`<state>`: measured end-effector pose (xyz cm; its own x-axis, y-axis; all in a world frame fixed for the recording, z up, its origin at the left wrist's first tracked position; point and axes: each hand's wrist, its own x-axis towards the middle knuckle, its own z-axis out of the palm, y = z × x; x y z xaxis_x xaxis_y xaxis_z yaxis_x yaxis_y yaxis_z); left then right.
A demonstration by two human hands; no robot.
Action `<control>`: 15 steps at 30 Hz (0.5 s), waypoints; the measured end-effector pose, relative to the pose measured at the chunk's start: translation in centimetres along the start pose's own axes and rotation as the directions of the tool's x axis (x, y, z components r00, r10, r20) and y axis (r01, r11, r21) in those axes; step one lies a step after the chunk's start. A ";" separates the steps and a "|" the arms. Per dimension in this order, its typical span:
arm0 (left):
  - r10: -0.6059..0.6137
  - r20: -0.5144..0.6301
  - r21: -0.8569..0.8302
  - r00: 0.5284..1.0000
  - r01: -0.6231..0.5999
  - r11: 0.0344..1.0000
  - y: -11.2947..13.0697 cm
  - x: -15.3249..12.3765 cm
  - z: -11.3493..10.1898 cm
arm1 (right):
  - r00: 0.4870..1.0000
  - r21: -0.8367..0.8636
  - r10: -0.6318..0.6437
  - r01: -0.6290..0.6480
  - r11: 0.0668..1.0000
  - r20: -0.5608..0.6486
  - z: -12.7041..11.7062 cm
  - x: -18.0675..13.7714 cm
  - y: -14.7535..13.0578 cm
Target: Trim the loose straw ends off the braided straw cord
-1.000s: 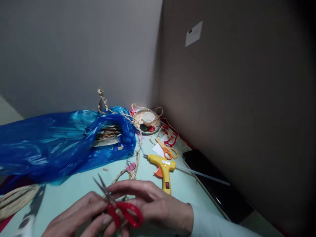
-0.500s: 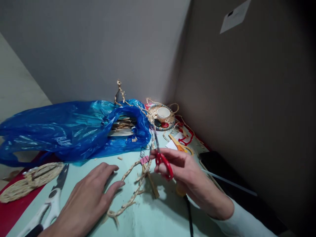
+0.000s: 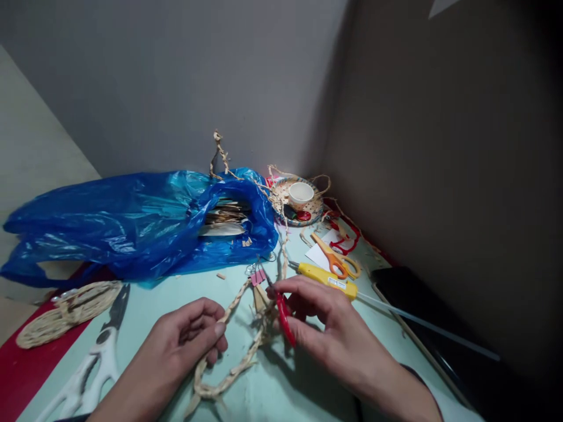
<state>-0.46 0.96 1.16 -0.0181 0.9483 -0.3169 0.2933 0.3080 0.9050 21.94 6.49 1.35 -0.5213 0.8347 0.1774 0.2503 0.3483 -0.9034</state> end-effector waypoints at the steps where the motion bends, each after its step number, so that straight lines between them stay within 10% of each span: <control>1: -0.041 0.020 -0.117 0.999 0.043 0.992 -0.1 -0.2 0.2 | 0.998 -0.088 -0.059 0.060 0.994 0.011 0.1 -0.3 -0.1; 15: -0.202 0.142 -0.480 0.969 0.246 0.842 -0.8 -0.8 1.1 | 0.959 -0.601 -0.232 0.283 0.748 0.163 0.2 -1.1 -0.5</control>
<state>0.41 -0.18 0.37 0.0591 0.8457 -0.5303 -0.2166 0.5295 0.8202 22.26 5.37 1.51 -0.6908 0.6501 0.3164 0.5297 0.7530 -0.3905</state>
